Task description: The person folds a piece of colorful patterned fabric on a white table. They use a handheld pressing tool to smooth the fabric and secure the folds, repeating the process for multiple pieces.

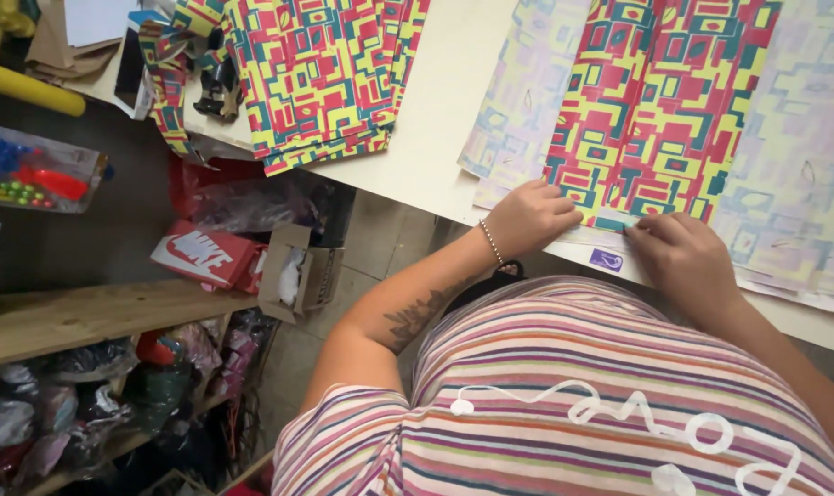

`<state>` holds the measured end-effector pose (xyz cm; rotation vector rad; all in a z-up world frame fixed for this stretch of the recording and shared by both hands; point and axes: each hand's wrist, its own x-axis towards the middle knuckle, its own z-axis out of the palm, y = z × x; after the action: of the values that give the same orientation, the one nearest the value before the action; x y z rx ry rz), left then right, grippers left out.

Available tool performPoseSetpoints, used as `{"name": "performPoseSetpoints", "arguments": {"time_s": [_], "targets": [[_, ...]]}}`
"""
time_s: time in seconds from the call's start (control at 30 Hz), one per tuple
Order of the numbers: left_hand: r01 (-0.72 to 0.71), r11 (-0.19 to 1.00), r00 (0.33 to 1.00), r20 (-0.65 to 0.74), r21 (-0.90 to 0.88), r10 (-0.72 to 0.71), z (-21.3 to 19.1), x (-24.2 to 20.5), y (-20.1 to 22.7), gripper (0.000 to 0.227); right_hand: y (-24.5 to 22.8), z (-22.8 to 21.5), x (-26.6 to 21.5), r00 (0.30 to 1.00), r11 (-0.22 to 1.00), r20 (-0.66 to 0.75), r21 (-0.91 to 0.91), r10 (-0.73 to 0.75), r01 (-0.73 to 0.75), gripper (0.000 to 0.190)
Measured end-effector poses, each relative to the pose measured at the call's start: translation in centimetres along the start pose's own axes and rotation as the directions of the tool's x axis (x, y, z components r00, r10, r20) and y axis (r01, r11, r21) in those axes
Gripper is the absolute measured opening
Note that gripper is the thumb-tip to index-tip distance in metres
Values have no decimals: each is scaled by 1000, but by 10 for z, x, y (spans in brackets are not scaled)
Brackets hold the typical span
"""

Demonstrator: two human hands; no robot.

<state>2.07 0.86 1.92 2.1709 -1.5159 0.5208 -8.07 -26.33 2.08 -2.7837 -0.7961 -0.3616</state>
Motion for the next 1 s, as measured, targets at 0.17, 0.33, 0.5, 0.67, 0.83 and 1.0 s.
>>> {"name": "performPoseSetpoints", "arguments": {"time_s": [0.17, 0.33, 0.5, 0.67, 0.83, 1.0], "targets": [[-61, 998, 998, 25, 1, 61, 5, 6, -3, 19, 4, 8, -8, 992, 996, -107, -63, -65, 59, 15], [12, 999, 999, 41, -29, -11, 14, 12, 3, 20, 0, 16, -6, 989, 999, -146, 23, 38, -35, 16], [172, 973, 985, -3, -150, -175, 40, 16, 5, 19, -4, 12, 3, 982, 984, -121, 122, 144, -129, 10], [572, 743, 818, 304, -347, -487, 36, 29, -3, 20, 15, 21, -23, 914, 916, -64, 48, 401, -398, 14], [645, 704, 762, 321, -296, -563, 30, 37, 4, 22, 40, 10, -27, 721, 698, 161, 183, 674, -693, 24], [688, 696, 721, 311, -205, -620, 33, 43, 10, 31, 44, 8, -25, 529, 523, 227, 92, 818, -848, 38]]}}
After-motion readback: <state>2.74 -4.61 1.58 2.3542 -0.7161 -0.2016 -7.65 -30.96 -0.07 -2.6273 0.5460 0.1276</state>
